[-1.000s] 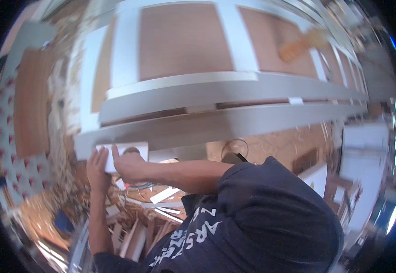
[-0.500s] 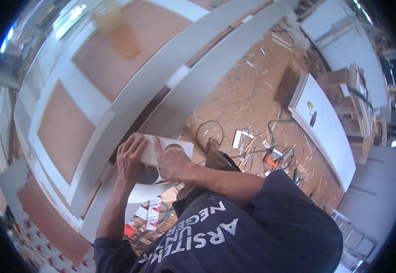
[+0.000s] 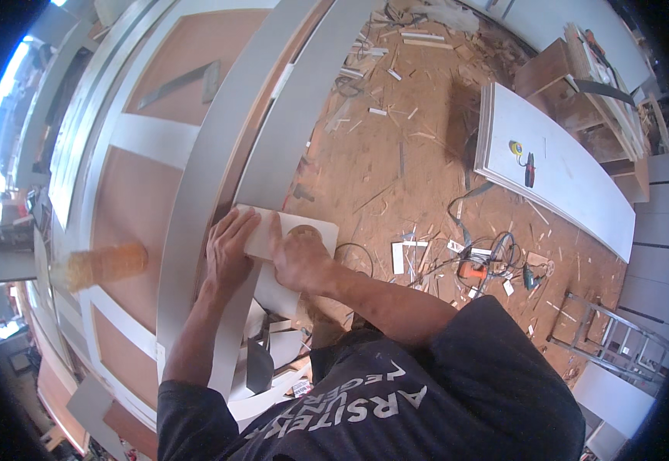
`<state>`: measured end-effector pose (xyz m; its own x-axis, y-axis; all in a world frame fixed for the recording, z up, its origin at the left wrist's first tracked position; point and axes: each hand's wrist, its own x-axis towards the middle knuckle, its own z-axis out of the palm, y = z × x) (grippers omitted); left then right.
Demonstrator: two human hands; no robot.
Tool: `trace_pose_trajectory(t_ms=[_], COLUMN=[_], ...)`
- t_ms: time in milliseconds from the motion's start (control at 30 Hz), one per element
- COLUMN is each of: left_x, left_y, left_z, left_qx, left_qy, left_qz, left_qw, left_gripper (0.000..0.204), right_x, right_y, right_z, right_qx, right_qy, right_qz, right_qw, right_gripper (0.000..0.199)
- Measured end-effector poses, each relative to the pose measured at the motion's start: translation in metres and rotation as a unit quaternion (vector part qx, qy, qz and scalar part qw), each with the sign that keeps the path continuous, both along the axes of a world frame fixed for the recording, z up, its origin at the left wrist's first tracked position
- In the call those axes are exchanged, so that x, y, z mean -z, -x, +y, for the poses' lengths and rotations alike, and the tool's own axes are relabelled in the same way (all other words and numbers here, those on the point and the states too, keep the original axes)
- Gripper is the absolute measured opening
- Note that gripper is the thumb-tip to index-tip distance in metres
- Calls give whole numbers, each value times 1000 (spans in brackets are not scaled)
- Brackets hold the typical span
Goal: The person assembles pieces of white-finished wood framing by hand, using a small block of wood to apply pressure and glue a strip onto the side of a larger panel.
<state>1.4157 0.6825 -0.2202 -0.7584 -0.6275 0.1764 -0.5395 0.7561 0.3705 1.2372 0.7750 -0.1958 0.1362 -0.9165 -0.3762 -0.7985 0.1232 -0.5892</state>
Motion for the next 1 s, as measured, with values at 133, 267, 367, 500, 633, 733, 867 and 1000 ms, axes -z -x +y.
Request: trace_pose_trajectory(t_ms=[133,267,367,500,633,733,867,1000], left_x=[-10,-9,-7,-8,-3,-3,-3,1], left_y=[65,120,166,232,295,344,410,470], left_z=[-45,-87,-120,-167,-215,-251,-300,-345], left_qx=[16,43,55,78,98,115,128,143], left_qy=[-7,-3,-2,5,8,-4,-2,1], left_qz=[-42,-28,-13,-10,13,8,12,25], left_qw=[999,999,998,997,995,993,992,989], left_gripper=[60,60,59,57,55,54,53,50], right_x=[8,-3,-9,-8,-12,-12,-3,-5], right_y=[55,107,150,210,268,312,372,431], right_z=[-34,-72,-101,-139,-182,-216,-257,-301], right_qx=[23,43,68,106,133,147,150,156], right_qy=[37,-2,-22,-30,-25,-38,9,-2], right_qz=[7,20,-1,-24,-18,15,64,68], right_qw=[999,999,997,994,991,988,987,985], right_gripper=[97,96,98,101,102,102,99,98])
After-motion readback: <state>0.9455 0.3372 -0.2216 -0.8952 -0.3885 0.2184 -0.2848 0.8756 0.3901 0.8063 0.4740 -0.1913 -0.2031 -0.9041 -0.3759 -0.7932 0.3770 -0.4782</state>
